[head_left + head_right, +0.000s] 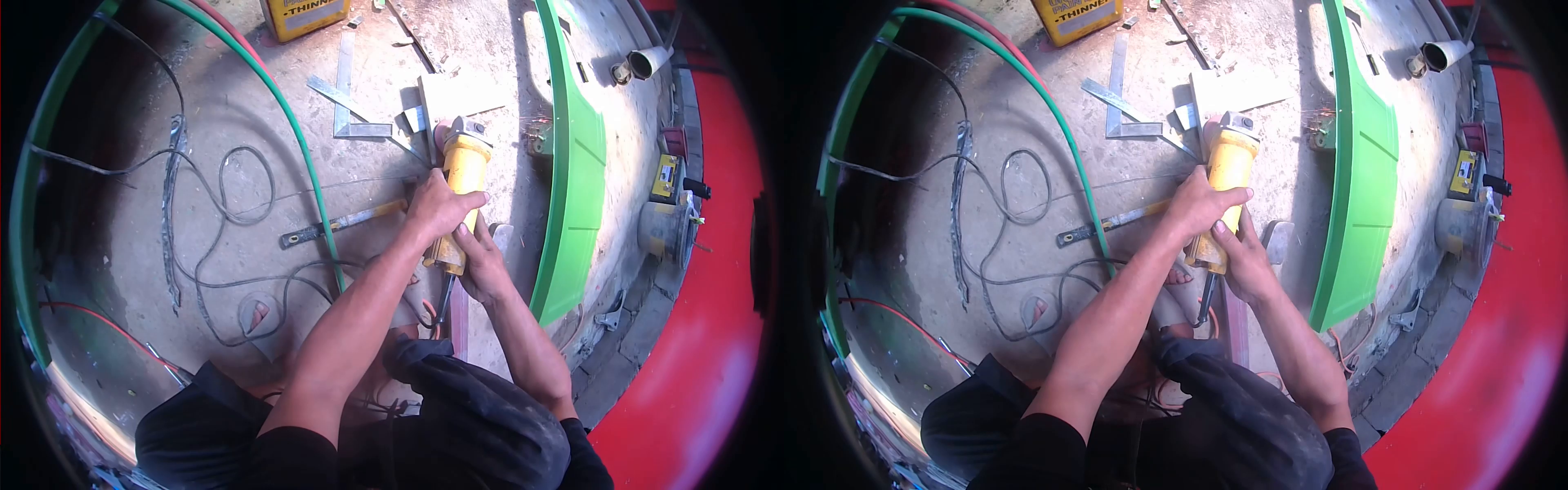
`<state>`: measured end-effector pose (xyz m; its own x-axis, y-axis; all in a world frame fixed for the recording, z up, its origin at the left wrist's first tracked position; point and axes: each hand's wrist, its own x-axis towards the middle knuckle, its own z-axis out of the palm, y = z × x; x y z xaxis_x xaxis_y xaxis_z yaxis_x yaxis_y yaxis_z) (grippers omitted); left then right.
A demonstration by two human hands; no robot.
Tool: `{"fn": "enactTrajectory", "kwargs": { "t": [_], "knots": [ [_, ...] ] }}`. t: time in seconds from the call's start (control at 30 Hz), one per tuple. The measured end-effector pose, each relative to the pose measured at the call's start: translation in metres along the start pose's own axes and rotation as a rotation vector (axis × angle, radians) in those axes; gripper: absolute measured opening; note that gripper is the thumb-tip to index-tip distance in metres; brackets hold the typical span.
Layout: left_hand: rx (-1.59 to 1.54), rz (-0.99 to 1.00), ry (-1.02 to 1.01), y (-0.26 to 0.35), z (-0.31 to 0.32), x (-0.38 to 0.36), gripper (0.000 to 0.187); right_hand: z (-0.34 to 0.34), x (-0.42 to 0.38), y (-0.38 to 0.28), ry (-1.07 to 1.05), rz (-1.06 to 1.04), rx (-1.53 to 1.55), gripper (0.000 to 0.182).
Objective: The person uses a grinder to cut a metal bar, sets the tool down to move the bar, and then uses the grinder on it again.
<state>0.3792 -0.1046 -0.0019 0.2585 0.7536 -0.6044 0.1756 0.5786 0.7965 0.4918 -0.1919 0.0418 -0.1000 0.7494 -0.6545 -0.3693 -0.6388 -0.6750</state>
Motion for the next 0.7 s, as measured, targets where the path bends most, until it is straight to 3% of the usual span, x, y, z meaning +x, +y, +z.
{"fn": "enactTrajectory", "kwargs": {
  "t": [0.1,0.4,0.7],
  "knots": [
    [-0.007,0.001,0.005,-0.0037,0.0029,0.002,0.088,-0.003,0.0005,-0.0013,-0.034,0.012,0.022,0.08],
    [0.016,-0.023,-0.02,0.0005,0.0006,-0.0005,0.089,-0.0035,0.0002,0.0001,-0.024,0.013,-0.021,0.074],
    [0.051,-0.025,-0.014,0.0012,-0.0004,-0.0018,0.09,0.0013,-0.0027,-0.0004,-0.001,0.01,0.041,0.08]
  ]
}}
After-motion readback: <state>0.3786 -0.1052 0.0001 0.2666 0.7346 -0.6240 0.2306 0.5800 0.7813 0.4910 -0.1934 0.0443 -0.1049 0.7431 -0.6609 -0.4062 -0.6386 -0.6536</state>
